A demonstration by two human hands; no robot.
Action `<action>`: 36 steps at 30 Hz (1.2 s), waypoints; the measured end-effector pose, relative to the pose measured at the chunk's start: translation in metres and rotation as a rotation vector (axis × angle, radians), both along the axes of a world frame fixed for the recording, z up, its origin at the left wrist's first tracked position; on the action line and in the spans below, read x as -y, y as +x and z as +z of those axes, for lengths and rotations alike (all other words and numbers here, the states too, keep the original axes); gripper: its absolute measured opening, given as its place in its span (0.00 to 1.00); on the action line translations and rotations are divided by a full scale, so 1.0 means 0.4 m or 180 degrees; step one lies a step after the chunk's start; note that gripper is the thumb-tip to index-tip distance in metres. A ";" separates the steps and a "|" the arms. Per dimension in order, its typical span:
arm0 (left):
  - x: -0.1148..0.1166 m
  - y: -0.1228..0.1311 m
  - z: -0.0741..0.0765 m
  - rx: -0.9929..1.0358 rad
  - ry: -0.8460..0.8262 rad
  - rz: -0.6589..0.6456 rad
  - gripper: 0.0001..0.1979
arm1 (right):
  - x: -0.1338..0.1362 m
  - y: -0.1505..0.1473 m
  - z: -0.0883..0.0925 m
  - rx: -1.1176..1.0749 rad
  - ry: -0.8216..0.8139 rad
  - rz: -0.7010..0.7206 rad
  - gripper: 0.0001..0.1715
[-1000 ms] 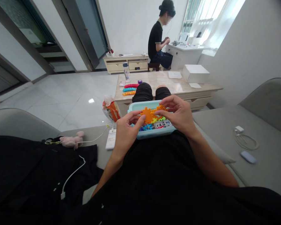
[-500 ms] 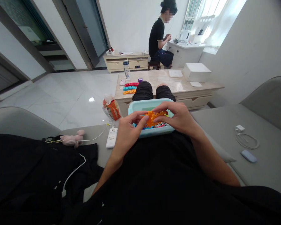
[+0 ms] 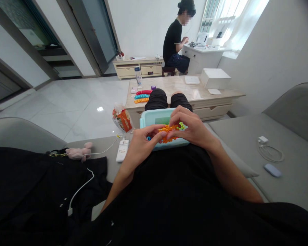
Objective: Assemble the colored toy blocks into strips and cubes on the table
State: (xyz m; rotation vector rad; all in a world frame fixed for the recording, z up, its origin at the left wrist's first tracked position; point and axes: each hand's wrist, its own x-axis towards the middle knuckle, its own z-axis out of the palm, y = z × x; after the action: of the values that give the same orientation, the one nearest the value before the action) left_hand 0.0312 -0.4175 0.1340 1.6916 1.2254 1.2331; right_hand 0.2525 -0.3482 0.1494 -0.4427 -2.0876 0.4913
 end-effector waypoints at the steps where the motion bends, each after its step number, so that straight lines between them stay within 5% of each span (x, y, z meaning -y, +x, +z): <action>1: 0.001 0.002 0.002 -0.0030 -0.0021 -0.0025 0.19 | -0.001 0.000 -0.001 0.0002 0.0028 0.0027 0.23; 8: 0.003 0.011 0.003 0.0065 -0.0030 0.0144 0.17 | 0.008 0.005 0.007 0.0102 0.0051 -0.0160 0.27; 13: -0.009 0.003 -0.012 0.0534 0.0038 0.0552 0.20 | 0.046 0.008 0.017 0.0395 -0.0110 -0.0272 0.54; 16: -0.013 0.002 -0.018 0.0587 0.0195 0.0787 0.21 | 0.065 -0.016 -0.003 0.0541 -0.0050 -0.0466 0.61; 30: 0.023 0.023 0.001 -0.0320 0.0639 0.0974 0.16 | 0.066 -0.066 -0.044 0.0457 -0.0005 -0.0730 0.42; 36: 0.040 0.012 0.031 0.0160 0.0471 0.0546 0.21 | 0.069 -0.043 -0.011 0.0308 -0.0088 -0.0447 0.36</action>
State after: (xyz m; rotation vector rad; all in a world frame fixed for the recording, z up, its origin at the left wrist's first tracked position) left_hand 0.0358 -0.4337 0.1463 1.6760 1.2984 1.4928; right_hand 0.2353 -0.3759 0.1450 -0.6355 -2.1262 0.4236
